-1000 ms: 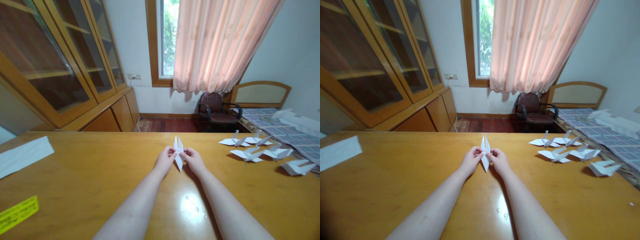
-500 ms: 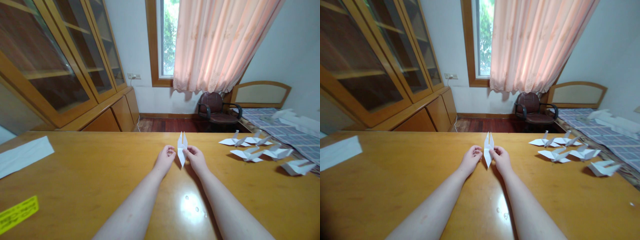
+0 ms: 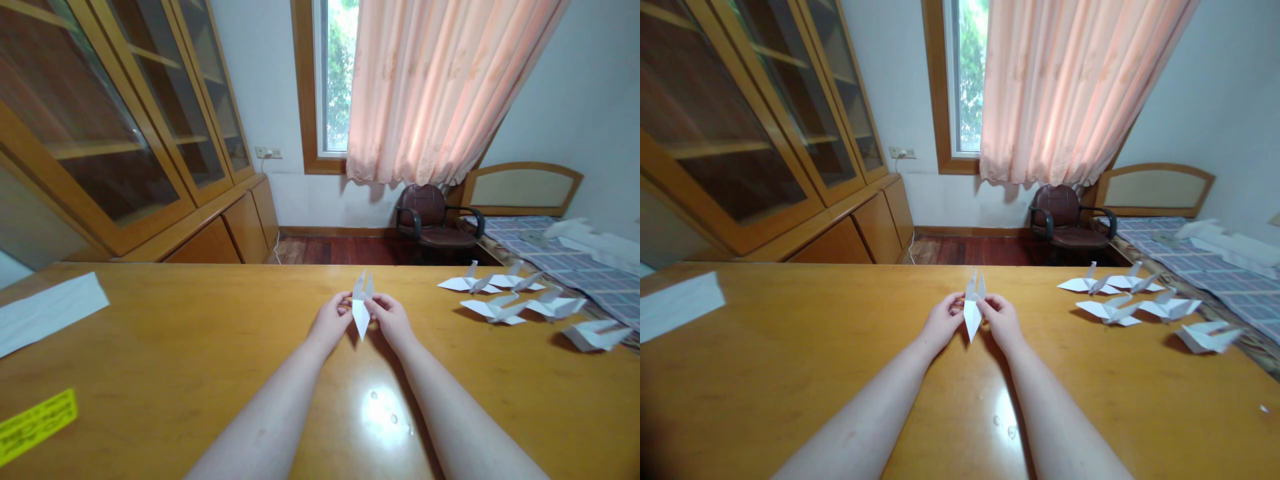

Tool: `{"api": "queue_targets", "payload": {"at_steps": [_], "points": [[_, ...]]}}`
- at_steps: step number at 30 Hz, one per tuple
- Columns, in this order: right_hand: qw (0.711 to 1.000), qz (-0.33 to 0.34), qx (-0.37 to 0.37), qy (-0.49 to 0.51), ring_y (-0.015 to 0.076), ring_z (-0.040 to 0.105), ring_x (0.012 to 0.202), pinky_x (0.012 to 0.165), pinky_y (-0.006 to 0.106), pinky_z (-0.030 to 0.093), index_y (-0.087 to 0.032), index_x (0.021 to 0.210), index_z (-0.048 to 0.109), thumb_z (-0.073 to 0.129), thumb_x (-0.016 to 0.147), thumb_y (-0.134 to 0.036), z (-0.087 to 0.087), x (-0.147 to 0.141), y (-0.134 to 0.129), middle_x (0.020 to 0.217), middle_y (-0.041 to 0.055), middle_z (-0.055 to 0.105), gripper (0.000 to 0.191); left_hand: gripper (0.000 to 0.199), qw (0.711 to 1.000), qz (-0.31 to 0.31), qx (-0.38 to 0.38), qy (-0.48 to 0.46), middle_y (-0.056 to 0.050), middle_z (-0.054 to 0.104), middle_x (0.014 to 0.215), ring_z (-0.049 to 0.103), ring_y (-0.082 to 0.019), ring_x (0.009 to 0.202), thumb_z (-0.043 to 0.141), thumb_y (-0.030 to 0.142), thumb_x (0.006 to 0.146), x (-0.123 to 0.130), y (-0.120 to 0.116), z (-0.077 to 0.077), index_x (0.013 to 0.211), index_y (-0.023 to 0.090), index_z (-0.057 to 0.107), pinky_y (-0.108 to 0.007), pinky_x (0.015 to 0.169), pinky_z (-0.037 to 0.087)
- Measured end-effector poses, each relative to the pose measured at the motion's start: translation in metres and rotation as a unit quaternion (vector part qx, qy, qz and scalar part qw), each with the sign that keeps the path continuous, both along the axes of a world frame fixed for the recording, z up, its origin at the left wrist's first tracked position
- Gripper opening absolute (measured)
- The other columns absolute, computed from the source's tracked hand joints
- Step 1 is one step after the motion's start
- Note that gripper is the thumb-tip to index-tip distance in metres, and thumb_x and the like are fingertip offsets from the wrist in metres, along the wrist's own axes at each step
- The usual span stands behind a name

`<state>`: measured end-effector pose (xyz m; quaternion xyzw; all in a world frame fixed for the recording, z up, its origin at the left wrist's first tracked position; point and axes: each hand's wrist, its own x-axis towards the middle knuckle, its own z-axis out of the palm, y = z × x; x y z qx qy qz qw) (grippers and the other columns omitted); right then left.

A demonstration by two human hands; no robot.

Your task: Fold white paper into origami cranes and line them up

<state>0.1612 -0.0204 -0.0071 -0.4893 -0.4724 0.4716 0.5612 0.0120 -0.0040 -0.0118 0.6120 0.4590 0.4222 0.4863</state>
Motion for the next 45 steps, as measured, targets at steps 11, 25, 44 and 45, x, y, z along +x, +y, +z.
{"api": "queue_targets", "payload": {"at_steps": [11, 25, 44, 45], "points": [[1.000, 0.013, -0.003, -0.010, 0.0143, 0.055, 0.058, 0.055, 0.025, 0.041, -0.016, 0.074, 0.065, 0.065, 0.066, -0.045, 0.009, -0.003, -0.004, 0.066, 0.0027, 0.065, 0.030, 0.037, 0.999, -0.002, 0.024, -0.036, -0.005, 0.065, 0.097, 0.062, -0.012, 0.078, 0.060, 0.014, 0.072, 0.001, -0.001, 0.001, 0.109, 0.018, 0.057, -0.024, 0.071, 0.049], [0.997, 0.069, -0.024, 0.027, 0.0131, 0.053, 0.060, 0.055, 0.024, 0.039, -0.016, 0.080, 0.068, 0.061, 0.071, -0.044, 0.001, -0.003, -0.002, 0.070, 0.0031, 0.064, 0.031, 0.028, 0.995, -0.001, 0.063, -0.079, -0.006, 0.065, 0.099, 0.061, -0.015, 0.090, 0.061, 0.016, 0.071, 0.001, -0.003, 0.005, 0.099, 0.018, 0.058, -0.029, 0.084, 0.047], [0.993, -0.061, 0.001, -0.096, 0.0156, 0.053, 0.059, 0.057, 0.026, 0.041, -0.017, 0.069, 0.061, 0.063, 0.066, -0.047, -0.003, 0.000, 0.004, 0.064, 0.0028, 0.062, 0.031, 0.031, 0.993, 0.008, 0.119, 0.019, -0.006, 0.062, 0.106, 0.059, -0.017, 0.093, 0.060, 0.018, 0.072, -0.002, -0.006, 0.013, 0.104, 0.019, 0.063, -0.032, 0.087, 0.047], [0.994, -0.053, 0.014, -0.098, 0.0165, 0.054, 0.063, 0.061, 0.027, 0.042, -0.017, 0.069, 0.063, 0.061, 0.068, -0.047, -0.001, 0.000, 0.002, 0.066, 0.0035, 0.063, 0.031, 0.032, 0.992, 0.007, 0.126, 0.024, -0.006, 0.062, 0.107, 0.058, -0.017, 0.095, 0.060, 0.019, 0.073, -0.003, -0.006, 0.013, 0.105, 0.020, 0.062, -0.032, 0.089, 0.046]]}}
